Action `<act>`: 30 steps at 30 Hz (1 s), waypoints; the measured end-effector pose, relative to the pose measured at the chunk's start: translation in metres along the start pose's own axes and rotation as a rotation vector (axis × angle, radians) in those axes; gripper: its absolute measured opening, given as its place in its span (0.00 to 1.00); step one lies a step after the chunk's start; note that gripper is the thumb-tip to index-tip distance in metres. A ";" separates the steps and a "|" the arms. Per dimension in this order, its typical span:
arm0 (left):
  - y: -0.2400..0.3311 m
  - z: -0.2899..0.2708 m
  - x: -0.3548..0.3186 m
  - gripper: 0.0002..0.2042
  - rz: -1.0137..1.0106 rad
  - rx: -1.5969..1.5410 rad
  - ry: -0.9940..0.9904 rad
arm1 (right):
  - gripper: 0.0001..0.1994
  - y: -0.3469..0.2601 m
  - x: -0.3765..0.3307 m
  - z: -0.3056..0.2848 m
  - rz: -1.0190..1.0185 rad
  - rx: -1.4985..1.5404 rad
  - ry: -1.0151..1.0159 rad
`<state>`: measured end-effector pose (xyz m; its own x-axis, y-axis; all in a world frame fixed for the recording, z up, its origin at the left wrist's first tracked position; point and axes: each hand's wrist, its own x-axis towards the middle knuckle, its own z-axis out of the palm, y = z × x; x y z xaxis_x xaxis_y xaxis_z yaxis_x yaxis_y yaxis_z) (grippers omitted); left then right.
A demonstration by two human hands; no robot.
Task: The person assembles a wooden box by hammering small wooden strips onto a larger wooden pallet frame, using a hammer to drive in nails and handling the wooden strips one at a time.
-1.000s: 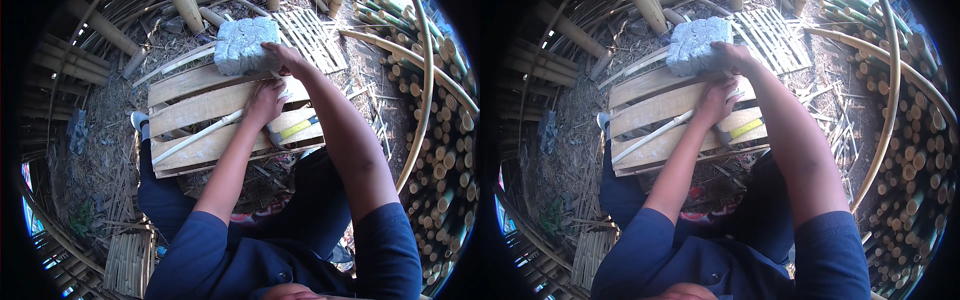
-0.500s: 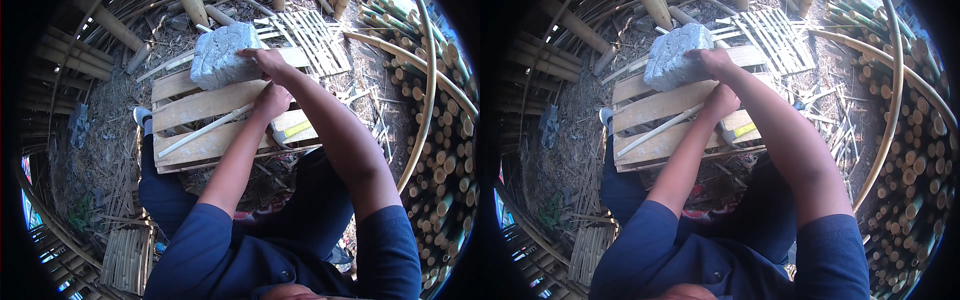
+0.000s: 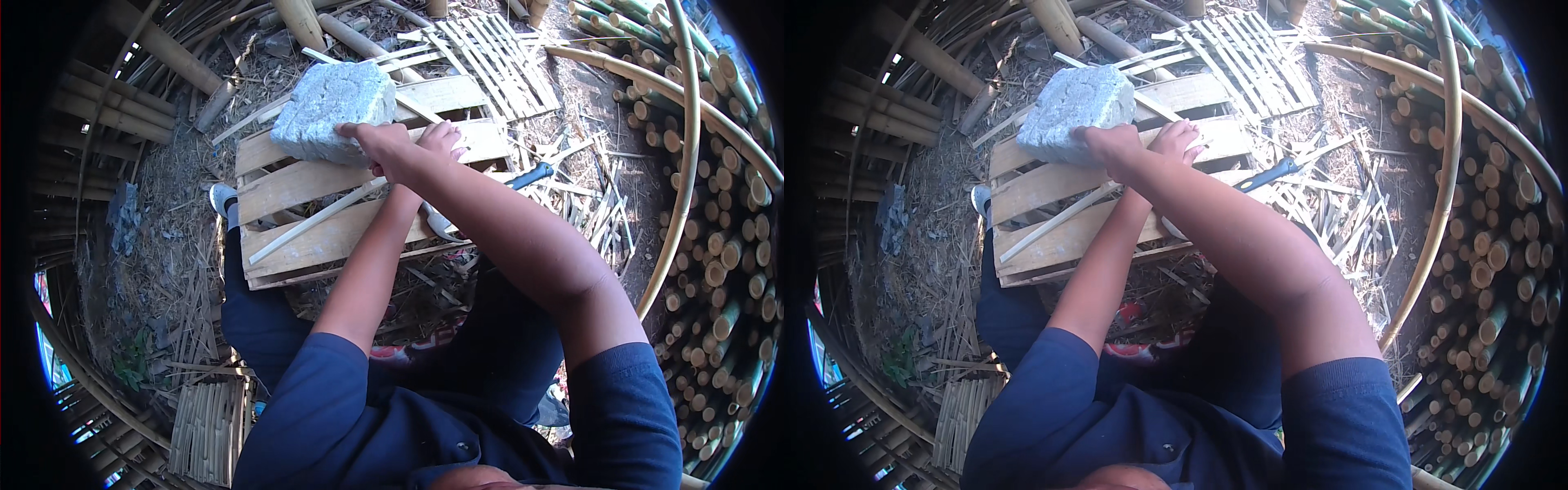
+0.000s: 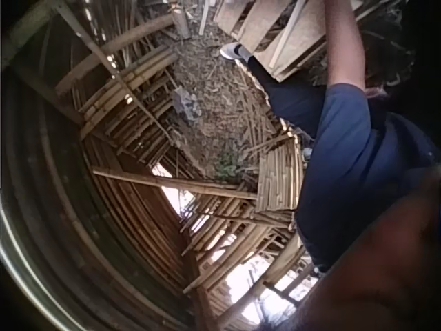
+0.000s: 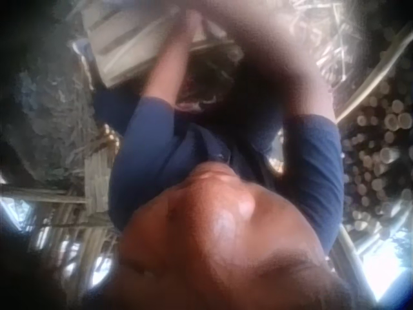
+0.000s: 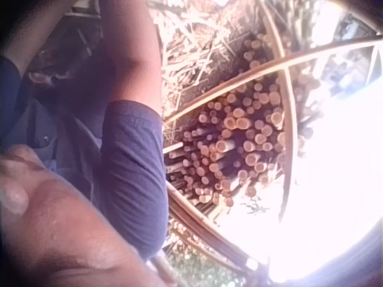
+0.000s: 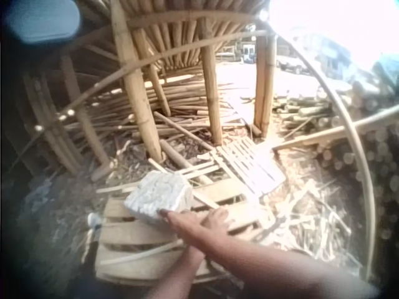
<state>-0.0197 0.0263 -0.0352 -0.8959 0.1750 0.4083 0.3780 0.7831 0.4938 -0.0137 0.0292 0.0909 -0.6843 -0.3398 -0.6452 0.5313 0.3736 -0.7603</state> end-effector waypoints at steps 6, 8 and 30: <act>0.033 -0.016 0.009 0.15 -0.038 -0.063 -0.034 | 0.31 0.021 -0.005 0.017 -0.062 -0.055 0.031; 0.029 -0.018 0.008 0.15 -0.036 -0.059 -0.043 | 0.30 0.012 -0.009 0.015 -0.103 -0.205 -0.047; 0.034 -0.035 -0.008 0.12 -0.196 -0.218 0.123 | 0.27 0.016 0.109 -0.157 -0.395 -1.301 0.227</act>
<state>0.0088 0.0307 0.0052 -0.9268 -0.0501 0.3722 0.2541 0.6461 0.7197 -0.1580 0.1336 0.0197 -0.8114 -0.5111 -0.2835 -0.4751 0.8593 -0.1896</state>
